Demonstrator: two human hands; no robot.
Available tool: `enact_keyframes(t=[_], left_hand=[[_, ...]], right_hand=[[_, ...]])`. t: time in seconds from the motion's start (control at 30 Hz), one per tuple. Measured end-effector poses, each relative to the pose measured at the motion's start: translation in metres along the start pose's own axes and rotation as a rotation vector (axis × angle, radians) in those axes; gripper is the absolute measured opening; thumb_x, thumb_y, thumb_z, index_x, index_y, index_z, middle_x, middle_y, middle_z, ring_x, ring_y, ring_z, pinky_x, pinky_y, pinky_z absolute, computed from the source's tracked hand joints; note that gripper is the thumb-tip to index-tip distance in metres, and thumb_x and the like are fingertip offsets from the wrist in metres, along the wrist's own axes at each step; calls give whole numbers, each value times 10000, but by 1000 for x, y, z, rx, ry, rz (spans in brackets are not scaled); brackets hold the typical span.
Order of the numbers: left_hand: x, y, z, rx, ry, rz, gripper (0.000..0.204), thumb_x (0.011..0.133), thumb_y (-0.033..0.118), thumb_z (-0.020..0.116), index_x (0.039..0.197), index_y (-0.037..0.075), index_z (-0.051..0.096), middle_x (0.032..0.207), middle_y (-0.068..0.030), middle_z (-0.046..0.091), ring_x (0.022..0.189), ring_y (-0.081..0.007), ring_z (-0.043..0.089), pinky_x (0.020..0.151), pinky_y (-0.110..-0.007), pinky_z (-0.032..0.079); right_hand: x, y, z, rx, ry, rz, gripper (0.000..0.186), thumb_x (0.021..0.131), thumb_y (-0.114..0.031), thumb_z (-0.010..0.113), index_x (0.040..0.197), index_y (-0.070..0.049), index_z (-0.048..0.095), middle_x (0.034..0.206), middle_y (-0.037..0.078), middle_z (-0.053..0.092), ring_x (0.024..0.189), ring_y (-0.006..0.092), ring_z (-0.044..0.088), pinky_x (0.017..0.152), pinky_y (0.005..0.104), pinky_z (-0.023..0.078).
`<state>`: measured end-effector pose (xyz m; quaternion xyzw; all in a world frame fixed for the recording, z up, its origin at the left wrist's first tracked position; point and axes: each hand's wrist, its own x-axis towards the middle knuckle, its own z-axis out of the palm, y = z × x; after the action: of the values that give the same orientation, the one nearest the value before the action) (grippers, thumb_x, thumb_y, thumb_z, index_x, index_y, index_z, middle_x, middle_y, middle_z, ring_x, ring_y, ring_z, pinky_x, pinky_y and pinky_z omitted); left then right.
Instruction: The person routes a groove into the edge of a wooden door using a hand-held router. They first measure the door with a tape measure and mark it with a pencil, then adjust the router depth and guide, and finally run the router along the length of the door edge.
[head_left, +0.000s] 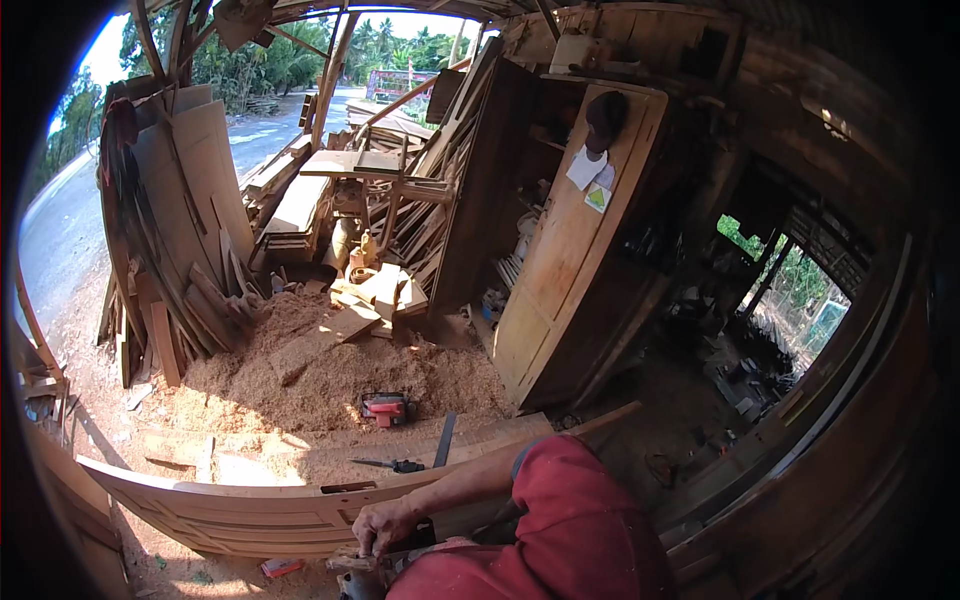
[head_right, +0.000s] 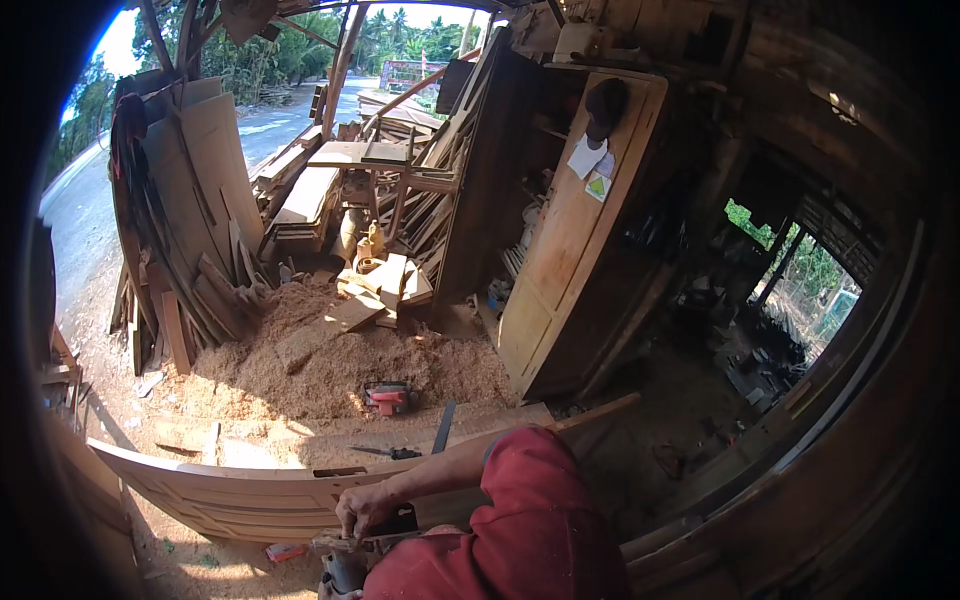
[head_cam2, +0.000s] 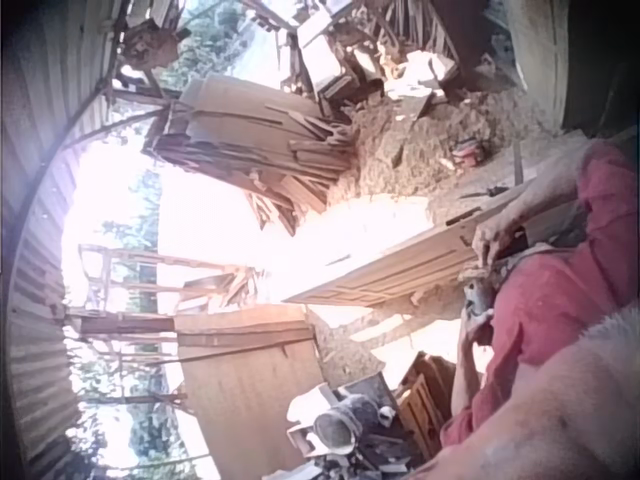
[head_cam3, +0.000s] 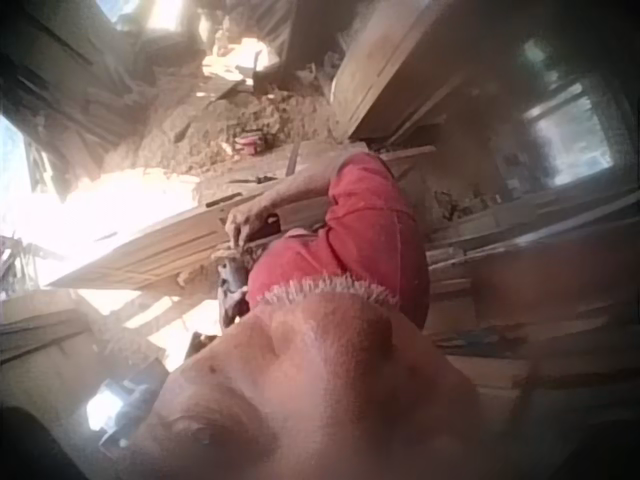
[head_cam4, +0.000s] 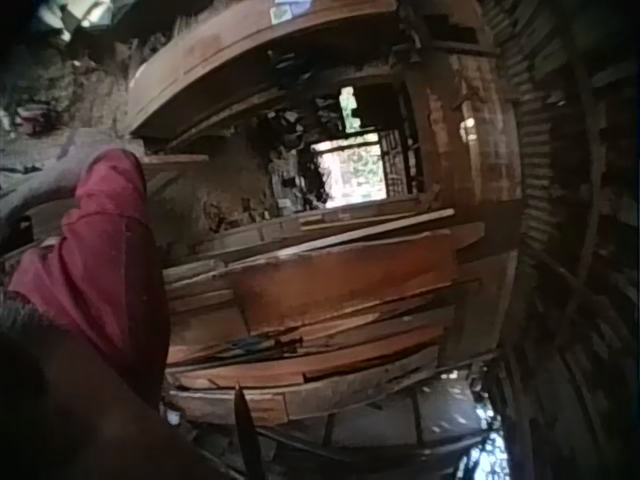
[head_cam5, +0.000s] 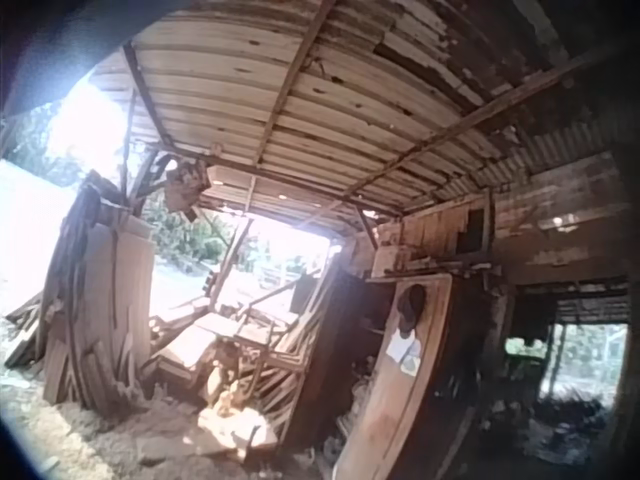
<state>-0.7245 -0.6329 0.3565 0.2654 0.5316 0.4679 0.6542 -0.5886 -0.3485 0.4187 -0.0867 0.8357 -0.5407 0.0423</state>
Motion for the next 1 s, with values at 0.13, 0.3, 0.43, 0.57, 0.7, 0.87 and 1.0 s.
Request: enact_keyframes(t=[0.13, 0.3, 0.43, 0.57, 0.7, 0.87, 1.0], left_hand=[[1, 0, -3, 15, -34, -164, 402, 768, 217, 838, 1016, 0, 608, 720, -71, 633, 490, -158, 570, 419, -320, 456], [7, -5, -4, 48, -23, -107, 387, 768, 231, 830, 999, 7, 614, 714, -69, 630, 493, -161, 572, 420, -318, 455], [9, -5, -5, 60, -17, -100, 377, 768, 243, 823, 985, 13, 619, 709, -68, 628, 496, -163, 574, 421, -316, 455], [12, -4, -4, 77, -15, -107, 367, 767, 255, 816, 972, 19, 623, 704, -67, 625, 498, -165, 575, 422, -314, 454], [13, -4, -5, 88, -7, -105, 358, 767, 267, 809, 958, 25, 628, 700, -65, 623, 500, -167, 576, 423, -311, 453], [16, -8, -7, 102, -4, -98, 347, 767, 282, 800, 941, 33, 634, 694, -64, 620, 503, -169, 578, 425, -309, 452], [21, -19, -12, 118, -2, -77, 339, 767, 294, 794, 928, 39, 638, 689, -63, 617, 505, -171, 580, 426, -307, 452]], right_hand=[[-1, -4, 4, -31, -2, -60, 267, 749, -281, 784, 953, -108, 781, 732, 108, 627, 756, 246, 614, 687, 373, 465], [0, 4, 6, -52, 2, -143, 254, 759, -255, 753, 964, -107, 772, 747, 112, 627, 778, 262, 612, 702, 386, 471], [1, -1, 3, -117, -70, -137, 295, 818, -255, 755, 1033, -55, 732, 792, 116, 636, 811, 275, 606, 719, 389, 470], [1, -2, 6, -119, -36, -140, 296, 821, -242, 751, 1054, -61, 733, 800, 115, 634, 822, 272, 608, 729, 387, 473], [3, -10, 3, -83, -49, -105, 307, 812, -214, 754, 1077, -60, 732, 809, 118, 639, 833, 270, 614, 742, 385, 478], [2, -10, 4, -53, -1, -82, 330, 779, -185, 777, 1080, -57, 736, 813, 126, 647, 841, 270, 626, 744, 380, 485], [2, 7, 6, -34, -36, -86, 291, 773, -184, 784, 1032, -57, 750, 797, 117, 642, 824, 263, 626, 726, 375, 485]])
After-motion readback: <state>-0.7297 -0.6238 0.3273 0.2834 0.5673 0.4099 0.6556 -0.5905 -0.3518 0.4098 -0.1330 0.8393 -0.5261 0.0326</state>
